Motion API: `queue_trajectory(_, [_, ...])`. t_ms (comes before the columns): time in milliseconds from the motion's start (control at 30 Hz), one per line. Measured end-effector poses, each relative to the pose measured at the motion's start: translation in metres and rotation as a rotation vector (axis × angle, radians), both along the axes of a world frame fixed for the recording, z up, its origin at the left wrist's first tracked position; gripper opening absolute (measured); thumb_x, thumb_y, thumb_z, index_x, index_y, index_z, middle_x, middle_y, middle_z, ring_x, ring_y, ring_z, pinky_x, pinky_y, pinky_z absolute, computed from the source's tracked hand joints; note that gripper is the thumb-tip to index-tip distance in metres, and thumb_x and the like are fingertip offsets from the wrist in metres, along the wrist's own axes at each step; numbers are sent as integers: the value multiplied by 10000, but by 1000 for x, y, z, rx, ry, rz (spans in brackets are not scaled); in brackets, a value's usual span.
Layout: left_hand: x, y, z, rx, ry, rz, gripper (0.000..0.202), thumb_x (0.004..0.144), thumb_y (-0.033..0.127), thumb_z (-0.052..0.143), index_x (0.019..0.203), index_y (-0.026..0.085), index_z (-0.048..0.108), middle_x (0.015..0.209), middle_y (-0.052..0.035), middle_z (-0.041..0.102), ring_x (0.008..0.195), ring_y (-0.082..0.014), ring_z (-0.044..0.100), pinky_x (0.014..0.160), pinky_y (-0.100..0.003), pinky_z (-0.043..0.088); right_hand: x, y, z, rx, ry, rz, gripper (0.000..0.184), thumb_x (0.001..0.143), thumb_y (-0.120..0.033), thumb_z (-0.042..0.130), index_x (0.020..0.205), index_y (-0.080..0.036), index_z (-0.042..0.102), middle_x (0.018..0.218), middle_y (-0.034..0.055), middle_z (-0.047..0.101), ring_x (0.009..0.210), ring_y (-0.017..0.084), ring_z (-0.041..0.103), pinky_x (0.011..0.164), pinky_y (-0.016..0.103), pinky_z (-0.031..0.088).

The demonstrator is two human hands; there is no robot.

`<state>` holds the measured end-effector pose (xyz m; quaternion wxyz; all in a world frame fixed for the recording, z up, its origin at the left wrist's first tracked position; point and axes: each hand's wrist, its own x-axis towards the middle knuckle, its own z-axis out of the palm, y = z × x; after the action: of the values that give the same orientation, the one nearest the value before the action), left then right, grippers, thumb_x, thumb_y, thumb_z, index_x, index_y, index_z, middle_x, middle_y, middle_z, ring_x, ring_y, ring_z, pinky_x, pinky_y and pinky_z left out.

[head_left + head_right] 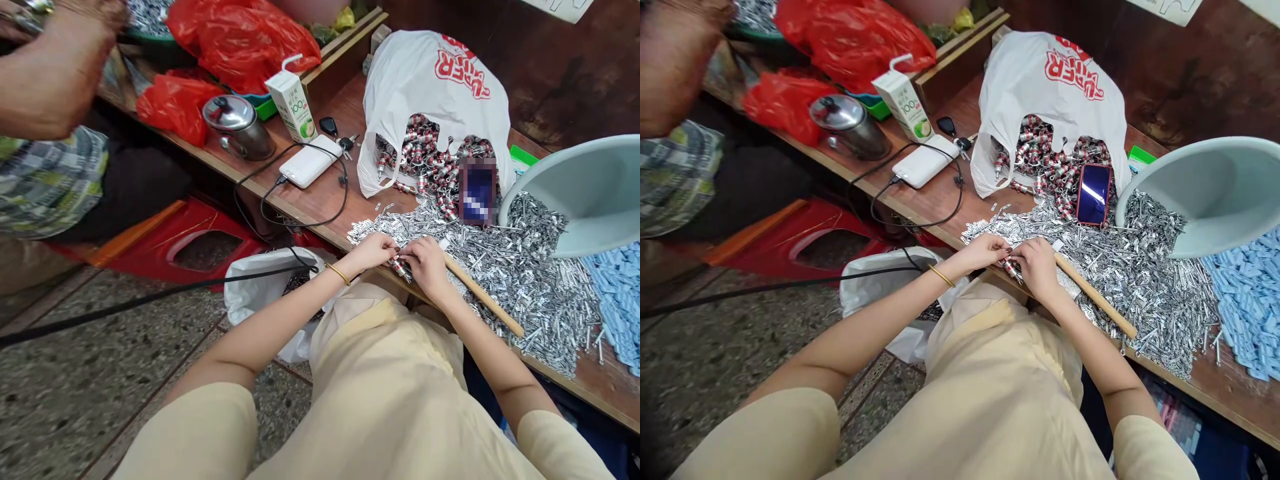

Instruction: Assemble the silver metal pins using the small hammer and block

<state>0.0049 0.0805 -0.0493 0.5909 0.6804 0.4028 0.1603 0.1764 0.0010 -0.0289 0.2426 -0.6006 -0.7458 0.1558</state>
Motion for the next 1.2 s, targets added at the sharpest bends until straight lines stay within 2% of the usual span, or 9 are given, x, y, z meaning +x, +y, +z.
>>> queue_trajectory(167, [2, 1, 4, 9, 31, -26, 132, 678, 186, 523, 567, 153, 587, 540, 20, 556, 564, -119, 533, 553, -212, 400, 2, 3, -1, -17, -4, -87, 152, 938, -228, 630, 1081, -195, 669, 1038, 96, 716, 947, 266, 582, 851, 390, 444])
queue_trajectory(267, [3, 3, 7, 1, 51, -23, 118, 659, 183, 520, 571, 151, 591, 530, 25, 554, 550, -116, 526, 541, -207, 388, 6, 6, 3, -61, -35, -55, 25, 920, -227, 662, 938, -208, 663, 942, 73, 715, 912, 260, 578, 820, 371, 427])
queue_trajectory(367, [2, 4, 10, -31, 42, -38, 112, 658, 198, 531, 580, 150, 596, 520, 33, 543, 530, -110, 514, 538, -205, 388, 7, 12, 7, -111, -83, -8, 135, 920, -227, 667, 789, -219, 637, 856, 59, 705, 887, 253, 573, 798, 360, 403])
queue_trajectory(567, [-1, 3, 11, -7, 23, -69, 135, 684, 271, 611, 623, 152, 630, 549, 34, 543, 554, -109, 487, 536, -206, 368, 3, 19, 22, -159, -189, 46, 171, 953, -218, 617, 788, -216, 663, 885, 84, 706, 894, 265, 564, 792, 375, 400])
queue_trajectory(700, [0, -1, 11, 95, 90, -20, 141, 705, 277, 606, 658, 154, 656, 580, 15, 582, 586, -124, 502, 536, -215, 363, 31, -13, 37, 32, -335, -48, 171, 964, -302, 618, 1088, -192, 661, 1173, 164, 667, 1071, 320, 543, 876, 423, 413])
queue_trajectory(800, [2, -3, 13, 127, 113, -13, 133, 715, 267, 594, 661, 162, 654, 611, 5, 613, 599, -130, 514, 548, -224, 371, 70, -51, 39, -61, -567, -225, 249, 943, -387, 651, 1055, -169, 610, 987, 160, 662, 936, 316, 565, 789, 398, 406])
queue_trajectory(933, [3, -4, 16, 106, 119, -8, 118, 717, 259, 599, 659, 169, 648, 616, 4, 623, 603, -137, 531, 562, -232, 383, 104, -78, 37, -192, -583, -175, 127, 1000, -284, 502, 986, -179, 573, 914, 125, 640, 832, 269, 585, 702, 348, 407])
queue_trajectory(1067, [4, -5, 18, 110, 109, -10, 90, 699, 219, 576, 655, 167, 635, 612, 11, 624, 600, -132, 538, 558, -225, 375, 95, -81, 51, -132, -430, -171, 296, 1050, -331, 335, 1107, -183, 584, 958, 120, 642, 704, 225, 579, 592, 315, 387])
queue_trajectory(1200, [4, -4, 18, 71, 102, -8, 89, 689, 221, 581, 670, 159, 642, 581, 28, 616, 570, -122, 538, 551, -216, 373, 71, -85, 68, -158, -365, -36, 436, 1044, -325, 336, 1416, -263, 553, 880, 59, 684, 629, 195, 598, 565, 291, 397])
